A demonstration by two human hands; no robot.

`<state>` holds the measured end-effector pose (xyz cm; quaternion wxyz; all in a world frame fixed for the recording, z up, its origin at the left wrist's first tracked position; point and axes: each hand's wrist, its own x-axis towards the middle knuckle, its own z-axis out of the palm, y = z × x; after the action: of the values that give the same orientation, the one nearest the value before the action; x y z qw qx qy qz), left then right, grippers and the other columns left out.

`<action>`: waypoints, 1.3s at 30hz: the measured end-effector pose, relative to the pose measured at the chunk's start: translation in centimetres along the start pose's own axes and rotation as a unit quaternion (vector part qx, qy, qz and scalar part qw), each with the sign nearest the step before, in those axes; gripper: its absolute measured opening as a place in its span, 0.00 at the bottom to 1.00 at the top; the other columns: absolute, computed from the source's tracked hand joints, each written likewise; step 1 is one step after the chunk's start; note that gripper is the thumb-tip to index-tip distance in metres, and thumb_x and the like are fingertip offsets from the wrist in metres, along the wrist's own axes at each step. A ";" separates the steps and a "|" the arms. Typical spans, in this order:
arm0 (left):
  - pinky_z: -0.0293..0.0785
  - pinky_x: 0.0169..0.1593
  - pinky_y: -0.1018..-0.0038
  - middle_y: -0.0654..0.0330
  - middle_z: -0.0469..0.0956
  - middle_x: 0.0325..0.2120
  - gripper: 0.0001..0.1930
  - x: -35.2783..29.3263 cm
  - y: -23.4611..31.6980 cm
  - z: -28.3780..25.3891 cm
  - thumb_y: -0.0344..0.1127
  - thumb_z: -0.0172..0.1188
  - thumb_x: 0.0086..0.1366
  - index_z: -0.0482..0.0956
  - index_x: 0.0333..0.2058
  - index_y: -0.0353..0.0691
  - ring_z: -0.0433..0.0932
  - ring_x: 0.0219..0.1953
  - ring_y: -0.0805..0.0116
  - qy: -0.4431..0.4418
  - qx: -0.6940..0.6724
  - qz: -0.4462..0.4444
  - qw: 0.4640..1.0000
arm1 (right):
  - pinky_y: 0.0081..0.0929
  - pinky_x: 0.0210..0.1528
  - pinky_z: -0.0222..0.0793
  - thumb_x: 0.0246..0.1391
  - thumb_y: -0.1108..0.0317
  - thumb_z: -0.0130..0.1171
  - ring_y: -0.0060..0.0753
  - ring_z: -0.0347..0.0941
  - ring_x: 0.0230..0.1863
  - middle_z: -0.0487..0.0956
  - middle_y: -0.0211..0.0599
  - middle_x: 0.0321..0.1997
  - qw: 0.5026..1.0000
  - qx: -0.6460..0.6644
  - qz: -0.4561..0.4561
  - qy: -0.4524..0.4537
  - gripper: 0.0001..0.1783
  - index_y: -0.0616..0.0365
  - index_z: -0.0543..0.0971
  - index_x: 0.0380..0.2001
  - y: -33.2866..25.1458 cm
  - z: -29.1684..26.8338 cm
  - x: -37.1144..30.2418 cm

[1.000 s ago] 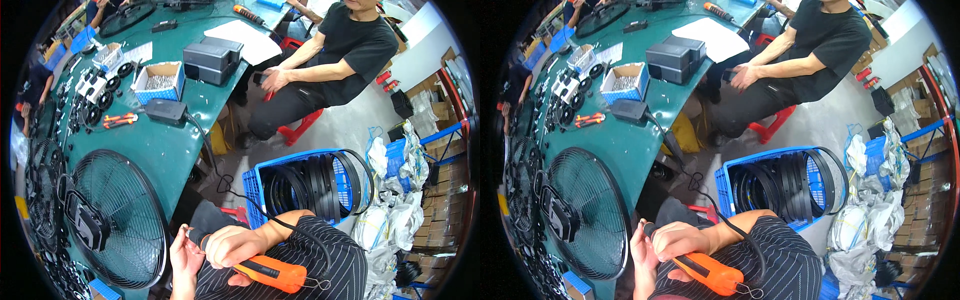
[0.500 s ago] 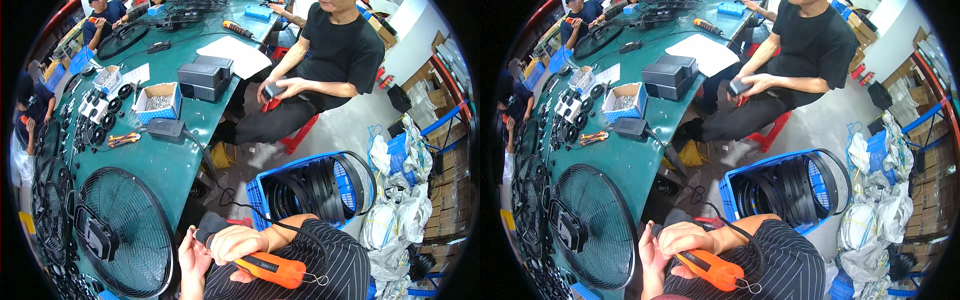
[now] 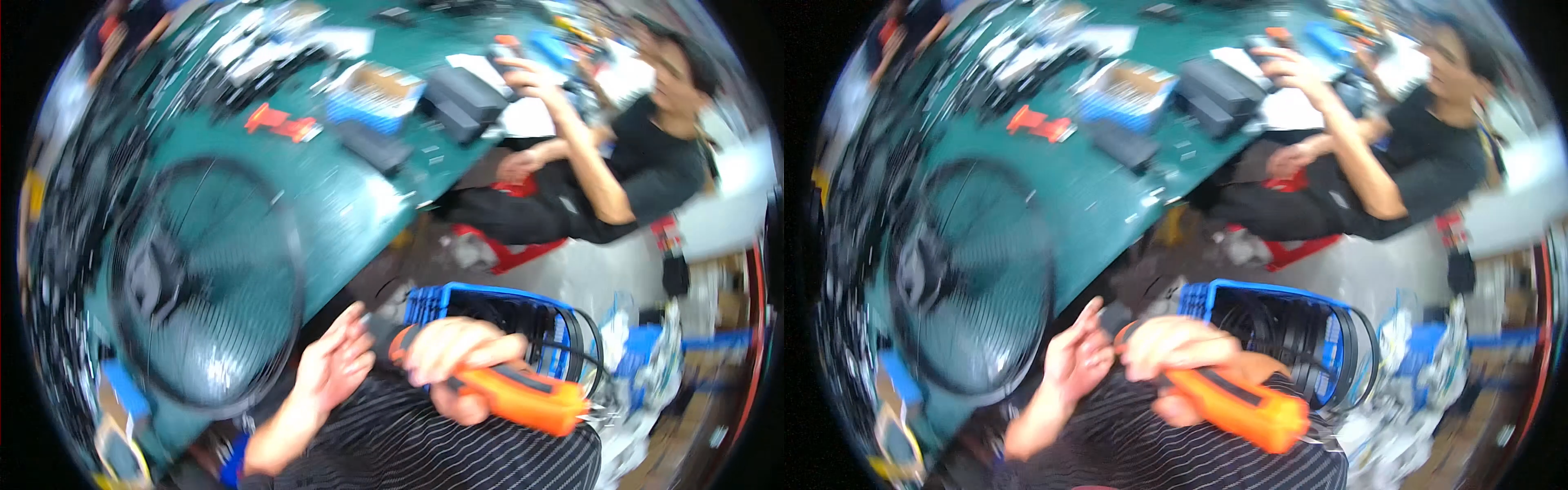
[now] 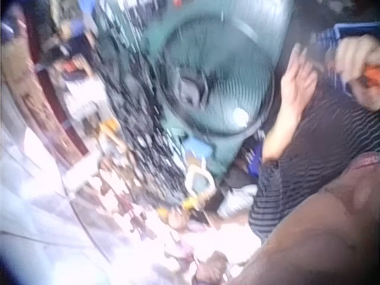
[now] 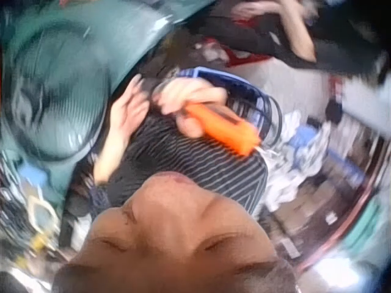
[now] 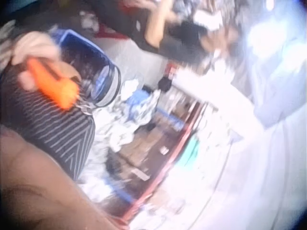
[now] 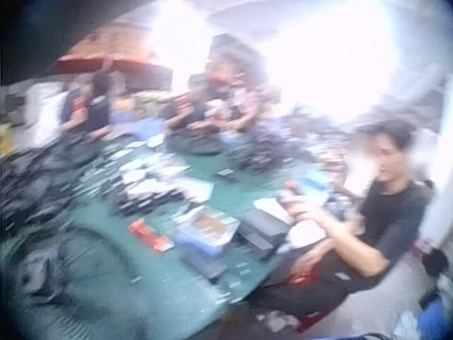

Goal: Assembling the front and back grilles of industrial fans using a power drill and screws.

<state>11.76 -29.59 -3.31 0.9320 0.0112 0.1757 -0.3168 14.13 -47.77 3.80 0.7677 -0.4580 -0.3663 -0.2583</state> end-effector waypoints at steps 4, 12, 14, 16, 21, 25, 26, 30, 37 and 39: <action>0.65 0.29 0.79 0.66 0.71 0.33 0.26 -0.7 -0.1 -0.8 0.30 0.53 0.69 0.62 0.65 0.48 0.67 0.29 0.75 -0.082 -0.090 0.002 0.993 | 0.29 0.25 0.75 0.59 0.59 0.61 0.33 0.76 0.23 0.74 0.40 0.31 0.998 0.046 0.027 0.029 0.26 0.61 0.63 0.52 1.6 1.3 2.0; 0.66 0.35 0.74 0.61 0.72 0.39 0.34 -1.6 -0.2 -2.5 0.30 0.50 0.72 0.50 0.72 0.63 0.68 0.34 0.70 -0.243 -0.170 0.036 0.954 | 0.29 0.26 0.74 0.59 0.57 0.60 0.29 0.74 0.23 0.72 0.37 0.32 0.981 0.126 0.145 -0.043 0.27 0.58 0.61 0.52 5.8 2.5 5.0; 0.66 0.37 0.71 0.61 0.71 0.43 0.38 -2.3 -0.3 -3.1 0.31 0.52 0.71 0.44 0.72 0.69 0.70 0.38 0.69 -0.268 -0.165 0.037 0.948 | 0.30 0.26 0.74 0.59 0.58 0.60 0.29 0.74 0.23 0.72 0.37 0.32 0.975 0.134 0.160 -0.070 0.26 0.58 0.61 0.52 6.6 3.1 5.1; 0.66 0.38 0.71 0.61 0.72 0.43 0.39 -2.7 -0.3 -3.6 0.31 0.52 0.71 0.44 0.72 0.70 0.70 0.38 0.69 -0.262 -0.176 0.040 0.948 | 0.31 0.26 0.74 0.58 0.58 0.62 0.31 0.74 0.23 0.72 0.38 0.32 0.969 0.160 0.167 -0.086 0.27 0.57 0.62 0.52 7.4 3.6 5.4; 0.65 0.39 0.69 0.59 0.72 0.46 0.40 -2.7 -0.3 -4.4 0.31 0.53 0.70 0.43 0.72 0.72 0.71 0.40 0.67 -0.247 -0.196 0.048 0.948 | 0.23 0.27 0.70 0.58 0.59 0.61 0.24 0.72 0.25 0.72 0.35 0.34 0.948 0.159 0.185 -0.202 0.28 0.63 0.64 0.54 8.9 3.9 5.7; 0.66 0.40 0.69 0.57 0.71 0.50 0.40 -2.6 -0.1 -4.5 0.32 0.53 0.70 0.42 0.72 0.71 0.71 0.43 0.66 -0.266 -0.191 0.057 0.943 | 0.23 0.29 0.69 0.58 0.59 0.60 0.25 0.72 0.27 0.72 0.34 0.34 0.947 0.155 0.211 -0.185 0.28 0.63 0.65 0.55 9.2 4.2 5.5; 0.66 0.40 0.69 0.57 0.71 0.50 0.40 -2.8 -0.1 -4.5 0.32 0.53 0.70 0.42 0.72 0.71 0.71 0.43 0.66 -0.272 -0.190 0.062 0.941 | 0.23 0.29 0.68 0.58 0.59 0.61 0.24 0.71 0.27 0.72 0.34 0.34 0.945 0.161 0.224 -0.175 0.28 0.63 0.65 0.55 9.4 4.2 5.5; 0.67 0.38 0.70 0.61 0.70 0.48 0.41 -3.2 -0.2 -4.6 0.31 0.55 0.69 0.43 0.72 0.72 0.69 0.35 0.70 -0.220 -0.170 0.058 0.959 | 0.25 0.29 0.67 0.56 0.59 0.61 0.25 0.70 0.25 0.71 0.34 0.32 0.933 0.190 0.265 -0.150 0.28 0.62 0.66 0.54 9.9 4.4 5.9; 0.67 0.39 0.71 0.58 0.69 0.52 0.38 -3.0 -0.3 -5.0 0.33 0.52 0.70 0.46 0.72 0.69 0.70 0.40 0.69 -0.244 -0.139 0.076 0.957 | 0.26 0.29 0.66 0.55 0.58 0.62 0.25 0.70 0.24 0.70 0.33 0.31 0.910 0.168 0.347 -0.155 0.30 0.63 0.65 0.55 10.5 5.0 7.2; 0.67 0.40 0.70 0.57 0.68 0.52 0.37 -3.2 -0.2 -5.2 0.33 0.52 0.70 0.46 0.72 0.67 0.70 0.41 0.68 -0.242 -0.129 0.083 0.958 | 0.25 0.29 0.67 0.55 0.59 0.62 0.25 0.70 0.24 0.71 0.34 0.31 0.905 0.177 0.303 -0.241 0.30 0.62 0.65 0.56 10.8 5.4 7.3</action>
<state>7.63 -27.22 -7.08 0.9631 -0.1717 -0.0174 -0.2064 24.64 -38.62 5.82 0.7656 -0.4516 -0.4238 0.1741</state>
